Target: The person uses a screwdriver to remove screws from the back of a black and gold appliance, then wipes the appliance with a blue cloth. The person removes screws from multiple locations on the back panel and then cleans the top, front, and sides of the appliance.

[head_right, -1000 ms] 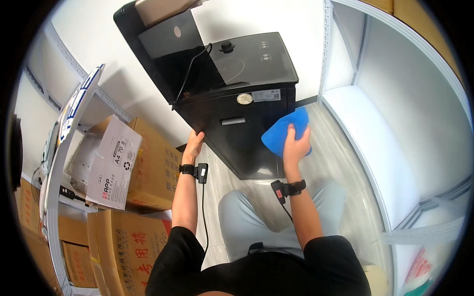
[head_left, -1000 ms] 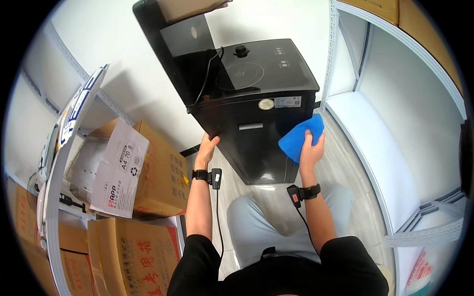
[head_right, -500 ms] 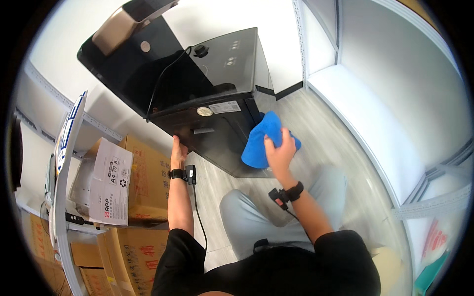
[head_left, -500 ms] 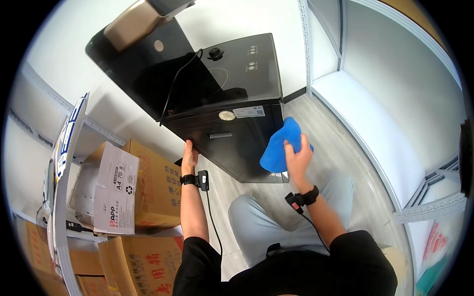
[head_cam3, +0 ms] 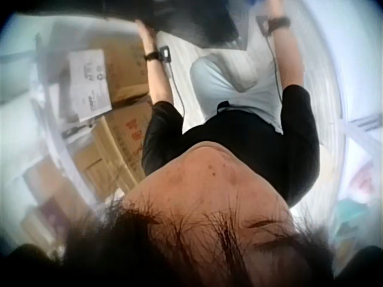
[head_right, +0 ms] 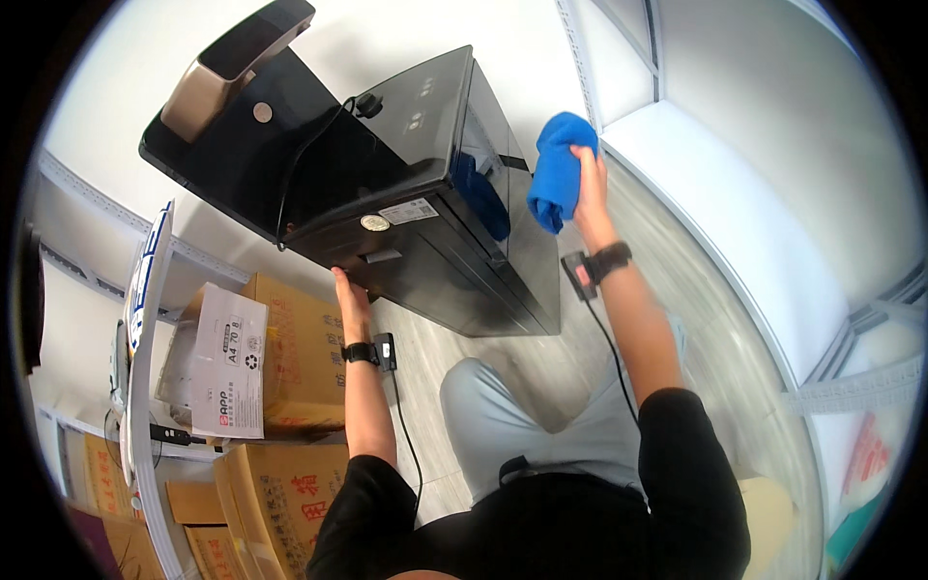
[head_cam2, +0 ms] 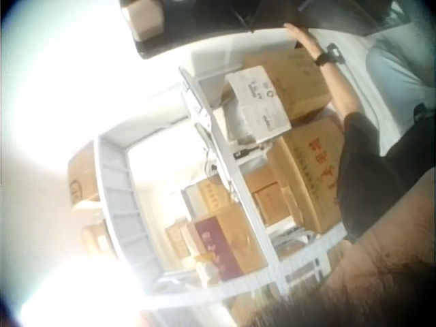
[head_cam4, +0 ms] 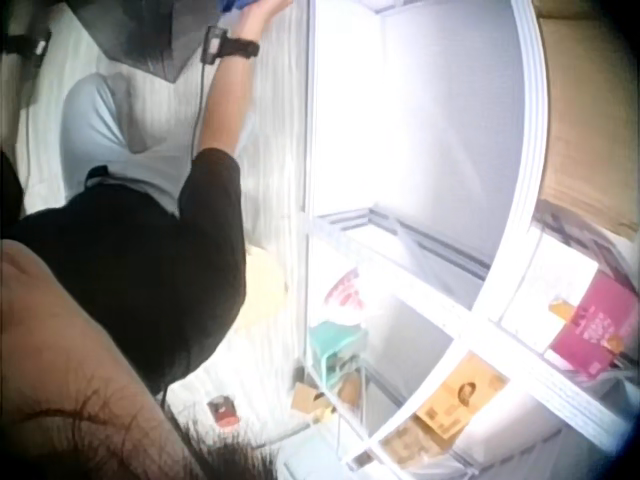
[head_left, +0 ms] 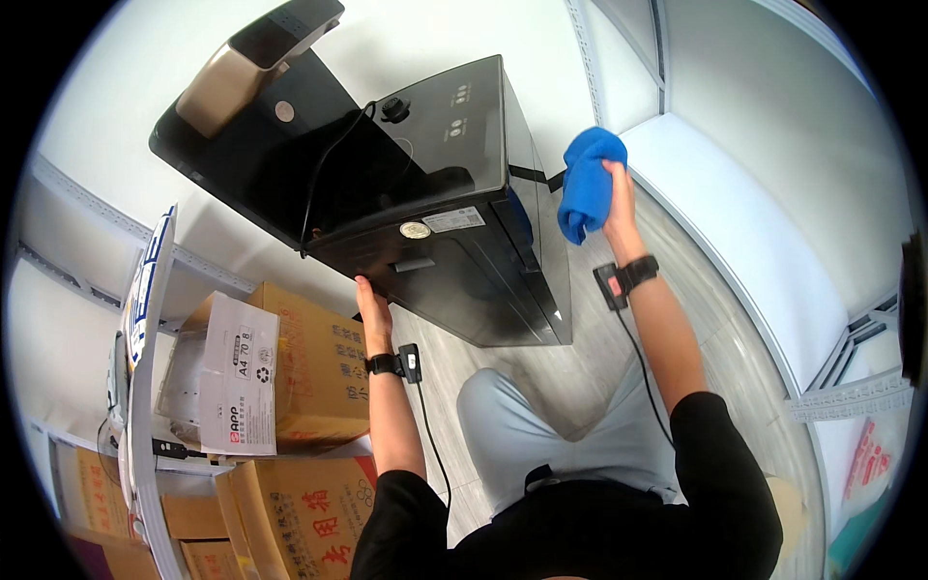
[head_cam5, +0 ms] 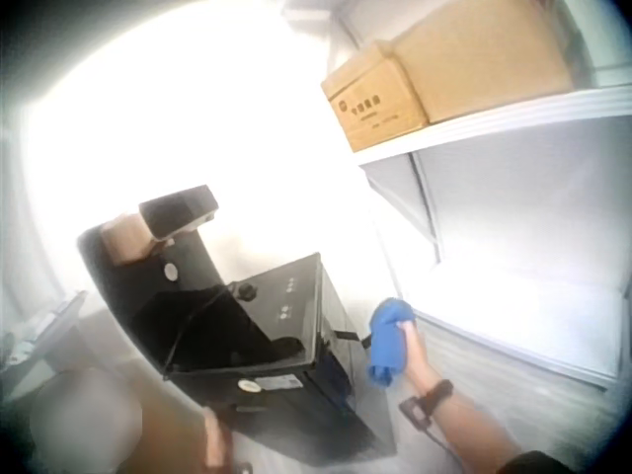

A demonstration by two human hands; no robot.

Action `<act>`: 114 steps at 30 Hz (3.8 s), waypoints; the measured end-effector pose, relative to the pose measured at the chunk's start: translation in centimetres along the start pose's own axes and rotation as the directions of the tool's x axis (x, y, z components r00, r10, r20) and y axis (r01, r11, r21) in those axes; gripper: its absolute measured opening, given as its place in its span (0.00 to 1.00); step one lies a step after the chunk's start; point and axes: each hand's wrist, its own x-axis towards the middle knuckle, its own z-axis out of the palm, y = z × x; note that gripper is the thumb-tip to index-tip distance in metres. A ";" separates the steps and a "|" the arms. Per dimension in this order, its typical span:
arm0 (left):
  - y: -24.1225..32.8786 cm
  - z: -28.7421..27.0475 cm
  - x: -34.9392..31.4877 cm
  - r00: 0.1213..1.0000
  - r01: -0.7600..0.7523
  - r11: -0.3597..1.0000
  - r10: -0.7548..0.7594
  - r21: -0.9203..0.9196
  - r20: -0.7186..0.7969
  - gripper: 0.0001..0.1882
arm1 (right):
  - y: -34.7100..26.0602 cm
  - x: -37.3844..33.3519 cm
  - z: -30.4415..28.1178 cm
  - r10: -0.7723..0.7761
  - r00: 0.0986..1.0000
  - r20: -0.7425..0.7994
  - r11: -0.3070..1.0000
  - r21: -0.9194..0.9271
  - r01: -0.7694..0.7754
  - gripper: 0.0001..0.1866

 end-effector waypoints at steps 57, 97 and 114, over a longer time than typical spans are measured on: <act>3.6 5.6 1.5 0.981 0.113 0.960 -0.149 0.255 0.126 0.63 | -0.5 6.6 4.9 -0.158 0.986 -0.054 0.922 -0.366 0.128 0.28; 9.8 20.6 -3.8 0.573 -0.705 0.553 0.813 0.443 -0.102 0.24 | -5.5 -3.8 24.8 0.288 0.243 0.926 0.162 -0.297 0.941 0.27; 11.3 20.1 -4.3 0.578 -0.687 0.416 0.810 0.596 0.101 0.17 | -8.6 -0.6 18.9 -0.033 0.399 0.916 -0.056 -0.401 0.914 0.23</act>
